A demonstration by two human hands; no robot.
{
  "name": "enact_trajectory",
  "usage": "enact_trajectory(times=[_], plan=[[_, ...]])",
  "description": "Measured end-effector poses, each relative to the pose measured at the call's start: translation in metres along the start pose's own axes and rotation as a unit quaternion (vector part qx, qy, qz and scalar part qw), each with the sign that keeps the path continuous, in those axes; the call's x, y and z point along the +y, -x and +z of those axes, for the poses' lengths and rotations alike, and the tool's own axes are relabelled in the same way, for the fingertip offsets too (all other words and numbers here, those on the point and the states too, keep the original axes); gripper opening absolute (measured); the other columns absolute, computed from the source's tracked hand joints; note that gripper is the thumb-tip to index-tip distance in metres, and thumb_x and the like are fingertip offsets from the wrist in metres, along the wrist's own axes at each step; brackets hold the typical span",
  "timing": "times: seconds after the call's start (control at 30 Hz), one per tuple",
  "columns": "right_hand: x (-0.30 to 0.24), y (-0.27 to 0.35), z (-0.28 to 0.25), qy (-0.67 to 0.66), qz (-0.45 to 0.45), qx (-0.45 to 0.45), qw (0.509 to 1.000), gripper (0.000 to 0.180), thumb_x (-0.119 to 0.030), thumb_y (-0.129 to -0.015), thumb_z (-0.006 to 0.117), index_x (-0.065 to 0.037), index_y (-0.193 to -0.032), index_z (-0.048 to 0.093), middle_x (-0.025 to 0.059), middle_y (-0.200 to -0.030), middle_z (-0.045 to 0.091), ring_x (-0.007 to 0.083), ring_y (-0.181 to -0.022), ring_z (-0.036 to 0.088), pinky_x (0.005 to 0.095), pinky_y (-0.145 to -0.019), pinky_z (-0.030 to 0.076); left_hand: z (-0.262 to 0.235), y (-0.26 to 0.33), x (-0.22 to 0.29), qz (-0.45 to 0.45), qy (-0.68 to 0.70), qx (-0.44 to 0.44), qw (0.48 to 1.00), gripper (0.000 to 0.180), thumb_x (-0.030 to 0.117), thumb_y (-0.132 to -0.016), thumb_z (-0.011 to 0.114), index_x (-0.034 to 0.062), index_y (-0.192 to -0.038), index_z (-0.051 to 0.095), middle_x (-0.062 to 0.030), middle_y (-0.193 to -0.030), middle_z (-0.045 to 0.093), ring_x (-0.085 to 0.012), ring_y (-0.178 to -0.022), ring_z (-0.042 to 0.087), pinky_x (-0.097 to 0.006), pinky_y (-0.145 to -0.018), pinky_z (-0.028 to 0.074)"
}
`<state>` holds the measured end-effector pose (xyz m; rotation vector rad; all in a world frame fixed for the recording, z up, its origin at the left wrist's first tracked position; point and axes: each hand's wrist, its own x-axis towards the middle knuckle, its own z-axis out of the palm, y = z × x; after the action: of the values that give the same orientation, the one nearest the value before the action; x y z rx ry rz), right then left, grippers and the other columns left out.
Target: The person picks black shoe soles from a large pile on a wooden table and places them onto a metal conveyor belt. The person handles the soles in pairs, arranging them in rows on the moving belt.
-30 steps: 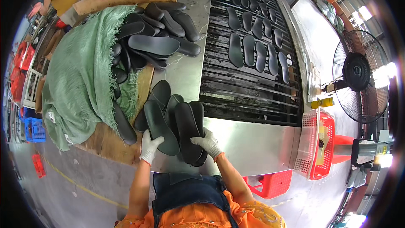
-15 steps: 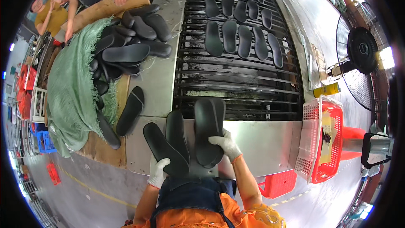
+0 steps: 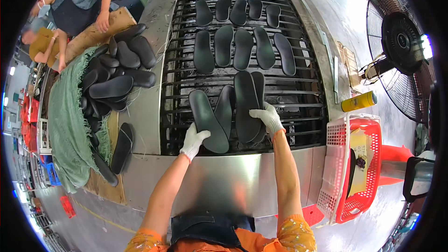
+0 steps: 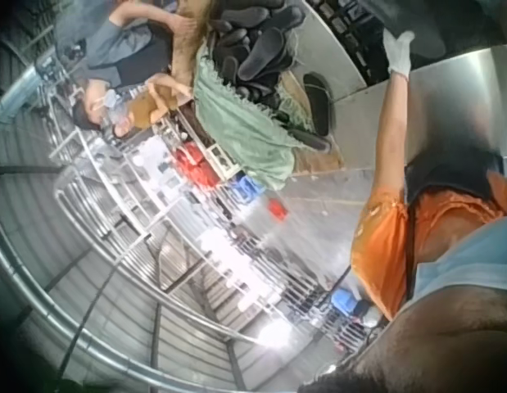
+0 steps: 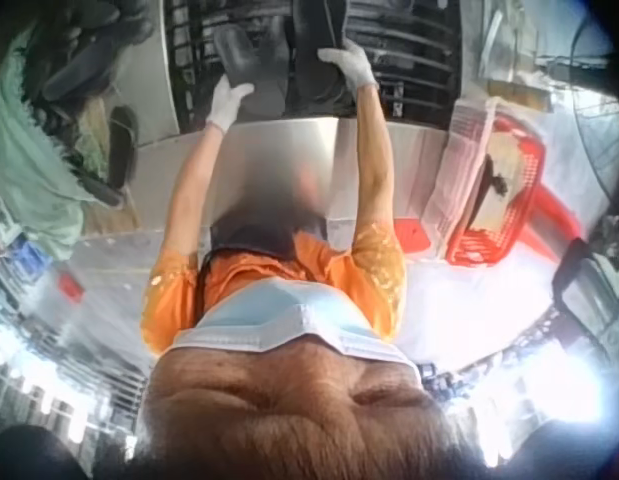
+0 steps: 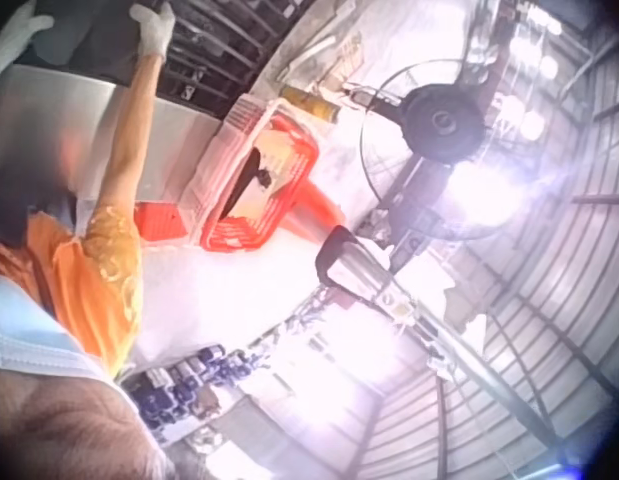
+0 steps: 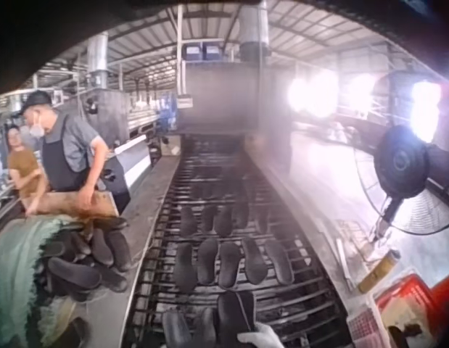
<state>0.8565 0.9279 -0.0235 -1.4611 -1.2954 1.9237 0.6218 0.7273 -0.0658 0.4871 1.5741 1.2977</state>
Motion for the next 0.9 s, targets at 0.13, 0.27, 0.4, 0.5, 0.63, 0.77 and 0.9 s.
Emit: enact_trajectory(times=[0.13,0.27,0.4,0.5,0.63,0.77,0.9], plan=[[0.008,-0.013,-0.033,-0.030,-0.014,0.006,0.999,0.043,-0.008,-0.078,0.075,0.005,-0.118,0.066,0.0149,-0.102,0.073,0.0224,-0.091,0.070,0.0340,-0.085,0.055,-0.003,-0.028,-0.016,-0.028,0.012,0.018,0.999,0.049,0.002,-0.077,0.068,-0.0049,-0.125,0.057,-0.0122,-0.113,0.068,-0.0205,-0.102,0.064,-0.034,-0.094,0.051],[0.025,-0.015,-0.076,-0.059,-0.014,0.069,0.996,0.043,-0.009,-0.081,0.075,0.006,-0.120,0.065,0.0137,-0.103,0.073,0.0216,-0.088,0.070,0.0342,-0.080,0.056,-0.001,-0.018,-0.004,-0.040,0.081,0.017,0.996,0.045,-0.002,-0.079,0.064,-0.0037,-0.124,0.057,-0.0128,-0.114,0.067,-0.0217,-0.102,0.066,-0.036,-0.092,0.054],[0.024,-0.017,-0.094,0.051,-0.041,0.123,0.990,0.035,-0.014,-0.086,0.073,0.005,-0.115,0.067,0.0108,-0.100,0.073,0.0163,-0.086,0.067,0.0318,-0.079,0.054,-0.015,-0.021,0.000,-0.039,0.110,0.047,0.992,0.042,-0.003,-0.081,0.062,-0.0032,-0.123,0.057,-0.0126,-0.113,0.068,-0.0221,-0.101,0.066,-0.036,-0.093,0.053],[0.043,-0.037,-0.113,-0.003,-0.047,0.148,0.988,0.027,-0.019,-0.092,0.066,0.004,-0.107,0.070,0.0048,-0.094,0.072,0.0111,-0.083,0.062,0.0292,-0.078,0.051,-0.024,-0.029,-0.001,-0.029,0.100,0.058,0.993,0.038,-0.002,-0.084,0.063,-0.0033,-0.121,0.058,-0.0128,-0.112,0.068,-0.0217,-0.100,0.066,-0.036,-0.093,0.053],[0.059,-0.048,-0.138,0.230,-0.082,0.186,0.952,0.035,-0.028,-0.091,0.066,0.001,-0.110,0.068,0.0175,-0.097,0.073,0.0234,-0.089,0.069,0.0387,-0.082,0.052,-0.025,-0.041,-0.001,-0.028,0.084,0.069,0.994,0.034,0.000,-0.086,0.063,-0.0024,-0.120,0.059,-0.0118,-0.110,0.068,-0.0206,-0.098,0.066,-0.036,-0.091,0.053],[0.018,-0.023,-0.124,0.401,-0.043,0.314,0.859,0.032,-0.033,-0.093,0.058,-0.008,-0.109,0.067,0.0210,-0.113,0.069,0.0455,-0.109,0.062,0.0527,-0.088,0.049,-0.039,-0.045,0.003,-0.010,0.048,0.097,0.994,0.030,0.004,-0.087,0.062,-0.0022,-0.116,0.064,-0.0107,-0.107,0.070,-0.0193,-0.096,0.066,-0.034,-0.088,0.053],[0.048,-0.039,-0.185,0.300,-0.160,0.271,0.901,0.031,-0.024,-0.092,0.062,-0.002,-0.114,0.067,0.0189,-0.102,0.070,0.0338,-0.096,0.067,0.0431,-0.083,0.051,-0.050,-0.057,0.001,0.042,-0.052,0.090,0.994,0.039,0.013,-0.087,0.064,-0.0026,-0.122,0.065,-0.0107,-0.110,0.072,-0.0180,-0.095,0.068,-0.033,-0.085,0.053]])
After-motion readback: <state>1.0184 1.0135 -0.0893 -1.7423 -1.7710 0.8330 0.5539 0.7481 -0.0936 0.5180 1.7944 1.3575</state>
